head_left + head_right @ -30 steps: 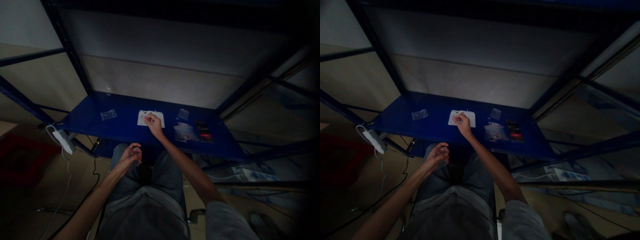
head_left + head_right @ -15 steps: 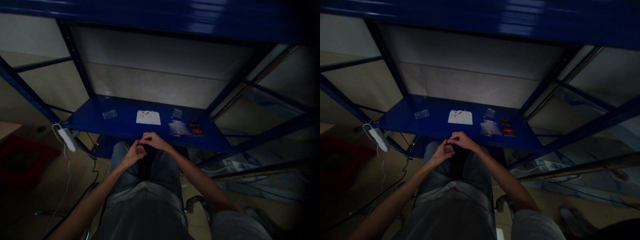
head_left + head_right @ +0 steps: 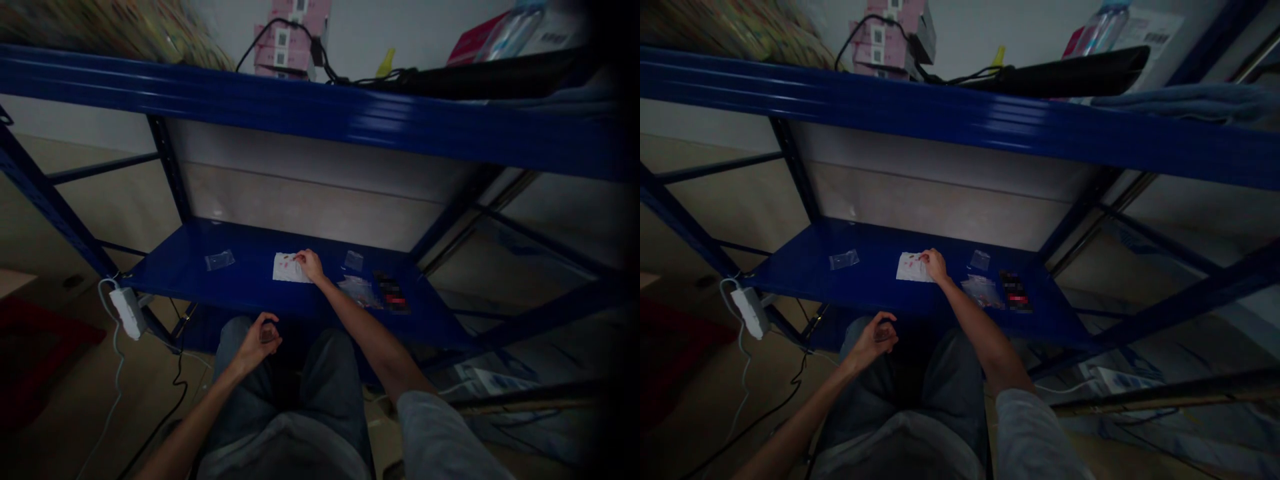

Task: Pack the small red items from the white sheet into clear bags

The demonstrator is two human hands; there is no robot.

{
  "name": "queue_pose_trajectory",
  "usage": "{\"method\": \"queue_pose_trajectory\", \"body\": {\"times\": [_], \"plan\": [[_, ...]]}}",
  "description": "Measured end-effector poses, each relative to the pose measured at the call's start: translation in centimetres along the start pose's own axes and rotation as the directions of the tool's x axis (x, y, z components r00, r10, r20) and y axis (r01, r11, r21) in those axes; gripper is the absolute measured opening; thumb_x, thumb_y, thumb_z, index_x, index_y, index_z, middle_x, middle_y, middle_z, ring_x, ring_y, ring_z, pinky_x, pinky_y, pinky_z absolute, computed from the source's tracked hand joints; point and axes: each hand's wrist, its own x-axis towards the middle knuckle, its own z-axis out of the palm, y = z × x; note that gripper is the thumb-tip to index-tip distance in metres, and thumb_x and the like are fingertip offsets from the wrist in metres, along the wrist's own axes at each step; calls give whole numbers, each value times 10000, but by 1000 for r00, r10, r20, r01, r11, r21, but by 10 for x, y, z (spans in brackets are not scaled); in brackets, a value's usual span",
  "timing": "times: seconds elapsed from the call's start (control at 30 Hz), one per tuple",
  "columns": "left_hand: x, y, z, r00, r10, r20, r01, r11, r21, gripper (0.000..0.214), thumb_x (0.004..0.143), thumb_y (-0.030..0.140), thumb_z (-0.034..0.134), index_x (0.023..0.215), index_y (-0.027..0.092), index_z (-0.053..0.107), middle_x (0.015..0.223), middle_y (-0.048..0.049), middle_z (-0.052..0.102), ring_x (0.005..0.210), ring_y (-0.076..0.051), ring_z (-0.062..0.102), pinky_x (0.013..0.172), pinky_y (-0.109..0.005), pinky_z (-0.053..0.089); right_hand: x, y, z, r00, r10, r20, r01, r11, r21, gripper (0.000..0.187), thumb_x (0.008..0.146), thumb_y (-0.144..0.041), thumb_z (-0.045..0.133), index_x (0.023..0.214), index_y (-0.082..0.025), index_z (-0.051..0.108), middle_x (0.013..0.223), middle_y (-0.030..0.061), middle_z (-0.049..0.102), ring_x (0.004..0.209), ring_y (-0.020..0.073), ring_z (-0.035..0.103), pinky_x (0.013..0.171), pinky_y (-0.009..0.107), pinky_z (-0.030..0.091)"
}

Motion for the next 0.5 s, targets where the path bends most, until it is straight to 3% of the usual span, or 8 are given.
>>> {"method": "queue_pose_trajectory", "body": {"times": [0.27, 0.5], "plan": [[2, 3, 0, 998, 24, 64, -28, 998, 62, 385, 775, 189, 645, 1093, 228, 432, 683, 70, 466, 585, -78, 442, 569, -206, 351, 18, 13, 7, 994, -76, 73, 78, 997, -21, 117, 824, -139, 617, 857, -191, 716, 871, 31, 607, 781, 149, 557, 701, 246, 399], [3, 0, -4, 997, -4, 81, -4, 995, 97, 407, 776, 174, 636, 1126, 231, 436, 724, 50, 497, 645, -100, 481, 621, -229, 379, 18, 10, 6, 982, -174, 78, 177, 984, -34, 126, 867, -174, 599, 903, -194, 718, 935, 48, 592, 926, 173, 523, 822, 283, 387]]}}
